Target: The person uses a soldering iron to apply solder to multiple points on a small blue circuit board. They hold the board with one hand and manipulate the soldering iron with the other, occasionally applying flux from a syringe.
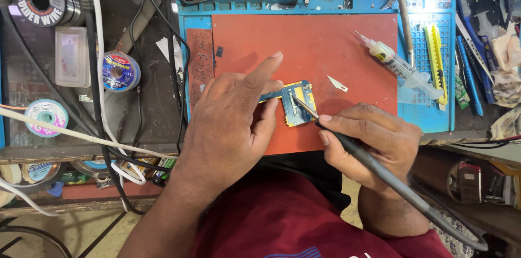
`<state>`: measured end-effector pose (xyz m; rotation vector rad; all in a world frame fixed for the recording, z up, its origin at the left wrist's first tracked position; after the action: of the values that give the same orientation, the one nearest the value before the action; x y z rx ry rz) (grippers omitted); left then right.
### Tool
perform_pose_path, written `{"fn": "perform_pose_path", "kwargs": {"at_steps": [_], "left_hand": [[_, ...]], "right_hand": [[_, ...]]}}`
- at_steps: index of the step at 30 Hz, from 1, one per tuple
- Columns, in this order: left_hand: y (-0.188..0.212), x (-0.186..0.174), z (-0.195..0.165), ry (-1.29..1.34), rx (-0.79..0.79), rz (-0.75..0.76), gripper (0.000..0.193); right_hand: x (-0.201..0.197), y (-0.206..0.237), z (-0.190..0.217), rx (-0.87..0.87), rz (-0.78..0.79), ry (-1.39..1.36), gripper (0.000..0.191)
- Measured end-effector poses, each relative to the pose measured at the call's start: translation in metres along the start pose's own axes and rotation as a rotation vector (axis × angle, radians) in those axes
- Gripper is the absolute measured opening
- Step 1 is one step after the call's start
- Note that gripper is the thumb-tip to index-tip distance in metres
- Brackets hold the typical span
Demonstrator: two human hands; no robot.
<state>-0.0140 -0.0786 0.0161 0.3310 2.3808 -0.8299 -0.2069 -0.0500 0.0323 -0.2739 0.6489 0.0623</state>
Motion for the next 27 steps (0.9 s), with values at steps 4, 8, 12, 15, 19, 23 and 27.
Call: {"fn": "perform_pose_path", "kwargs": {"at_steps": [4, 8, 12, 15, 19, 23, 27], "left_hand": [[-0.0004, -0.0015, -0.0008, 0.007, 0.000, -0.008, 0.061], [-0.0005, -0.0012, -0.0010, 0.010, -0.002, -0.011, 0.060], [-0.0004, -0.0010, -0.0004, 0.016, -0.002, -0.008, 0.060], [-0.0002, -0.0024, -0.0012, 0.018, 0.003, -0.025, 0.060], [-0.0005, -0.0023, -0.0013, 0.015, 0.003, -0.023, 0.058], [-0.0003, -0.0021, -0.0008, 0.012, -0.005, -0.012, 0.059], [-0.0003, -0.0023, -0.0010, 0.013, -0.006, -0.020, 0.060]], "right_hand": [[0.0008, 0.0001, 0.0002, 0.000, -0.003, 0.016, 0.025], [-0.0004, 0.0009, 0.0018, -0.037, -0.010, -0.031, 0.024], [0.0003, 0.0017, -0.0005, 0.001, 0.010, -0.007, 0.027], [0.0010, 0.0012, -0.0020, 0.016, -0.001, -0.001, 0.027], [0.0005, 0.0012, 0.0015, -0.046, -0.008, -0.033, 0.024], [0.0009, 0.0010, 0.0004, -0.015, 0.001, -0.006, 0.026], [0.0008, 0.0005, 0.0006, -0.008, 0.000, 0.028, 0.027]]}}
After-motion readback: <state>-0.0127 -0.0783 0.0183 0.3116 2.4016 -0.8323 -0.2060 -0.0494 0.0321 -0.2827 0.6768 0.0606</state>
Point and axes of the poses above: each hand's wrist, its own y-axis away from the middle knuckle, its own x-axis out of the palm, z = x × y, the point moved 7 cm from there along -y, towards the middle knuckle, and after that the axes turned 13 degrees about x, right-handed, at the moved point
